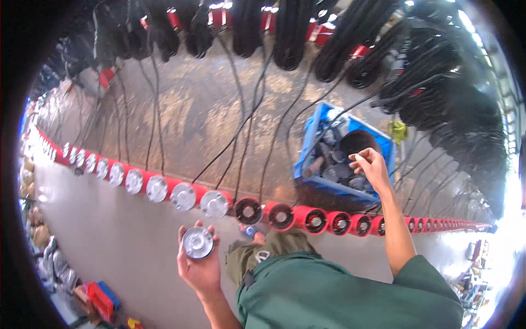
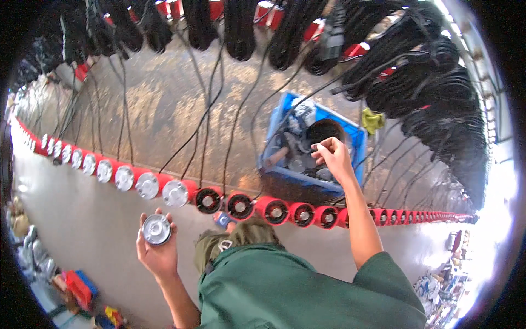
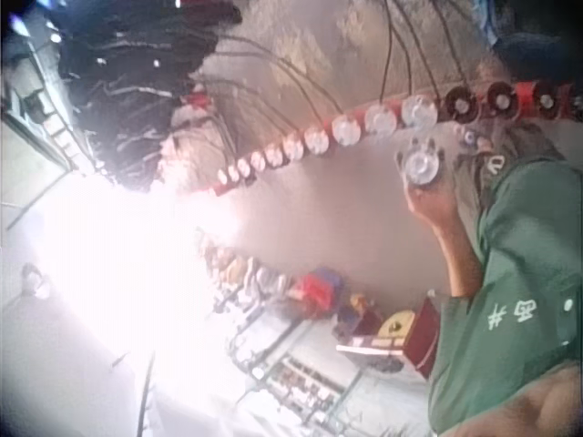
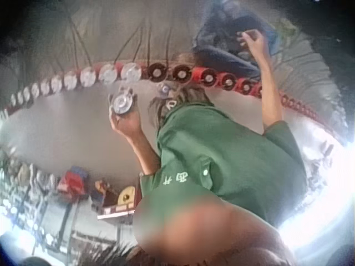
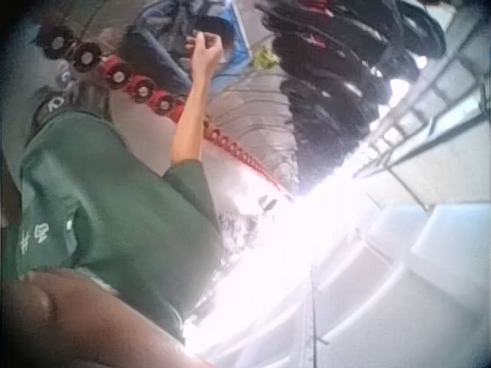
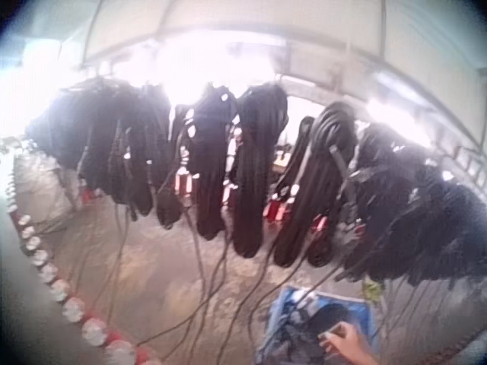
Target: The person places metal plates onto red cylindrical motor housings, screws them in using a blue electric screwdriver, and applies liquid from a small bottle to the central shafts.
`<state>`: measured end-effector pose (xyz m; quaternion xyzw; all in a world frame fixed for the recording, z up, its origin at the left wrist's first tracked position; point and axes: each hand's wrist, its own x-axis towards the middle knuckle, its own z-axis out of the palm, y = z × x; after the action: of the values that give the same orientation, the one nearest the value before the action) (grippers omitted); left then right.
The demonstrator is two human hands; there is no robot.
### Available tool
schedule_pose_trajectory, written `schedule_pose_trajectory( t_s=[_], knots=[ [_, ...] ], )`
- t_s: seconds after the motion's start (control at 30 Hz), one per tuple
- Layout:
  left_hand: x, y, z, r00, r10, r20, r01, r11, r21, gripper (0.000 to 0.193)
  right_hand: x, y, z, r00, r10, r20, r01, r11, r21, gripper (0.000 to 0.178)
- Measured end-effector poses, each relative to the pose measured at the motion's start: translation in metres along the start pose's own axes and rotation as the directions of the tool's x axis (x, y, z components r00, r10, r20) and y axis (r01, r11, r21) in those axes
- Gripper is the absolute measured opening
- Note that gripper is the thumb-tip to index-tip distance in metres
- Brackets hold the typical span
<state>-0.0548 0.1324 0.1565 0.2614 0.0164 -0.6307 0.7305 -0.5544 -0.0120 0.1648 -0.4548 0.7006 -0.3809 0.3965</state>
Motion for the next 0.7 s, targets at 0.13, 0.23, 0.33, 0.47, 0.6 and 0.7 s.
schedule_pose_trajectory(
  t_s=[0.13,0.23,0.33,0.47,0.6,0.7],
  knots=[
    [0.004,-0.003,0.005,0.999,-0.039,-0.03,0.039,0.999,-0.005,0.05,-0.064,-0.036,0.094,0.951,-0.098,0.294,0.034,0.976,0.213,0.01],
    [0.001,-0.005,0.009,0.997,-0.053,-0.055,0.054,0.998,0.012,0.049,-0.09,-0.052,0.161,0.893,-0.227,0.39,0.197,0.974,0.116,0.01],
    [-0.003,-0.006,0.008,0.996,-0.064,-0.069,0.066,0.998,0.021,0.048,-0.086,-0.047,0.202,0.518,-0.711,0.475,0.835,0.54,-0.103,0.027],
    [-0.009,-0.009,0.002,0.994,-0.059,-0.087,0.064,0.996,0.057,0.05,-0.087,-0.04,0.229,0.466,-0.694,0.548,0.866,0.485,-0.122,0.042],
    [-0.014,-0.012,-0.001,0.993,-0.053,-0.104,0.061,0.995,0.078,0.051,-0.084,-0.036,0.237,0.45,-0.687,0.571,0.87,0.48,-0.108,0.042],
    [-0.015,-0.014,-0.006,0.992,-0.06,-0.112,0.067,0.996,0.06,0.051,-0.084,-0.037,0.24,0.439,-0.685,0.581,0.875,0.474,-0.103,0.042]
  ],
)
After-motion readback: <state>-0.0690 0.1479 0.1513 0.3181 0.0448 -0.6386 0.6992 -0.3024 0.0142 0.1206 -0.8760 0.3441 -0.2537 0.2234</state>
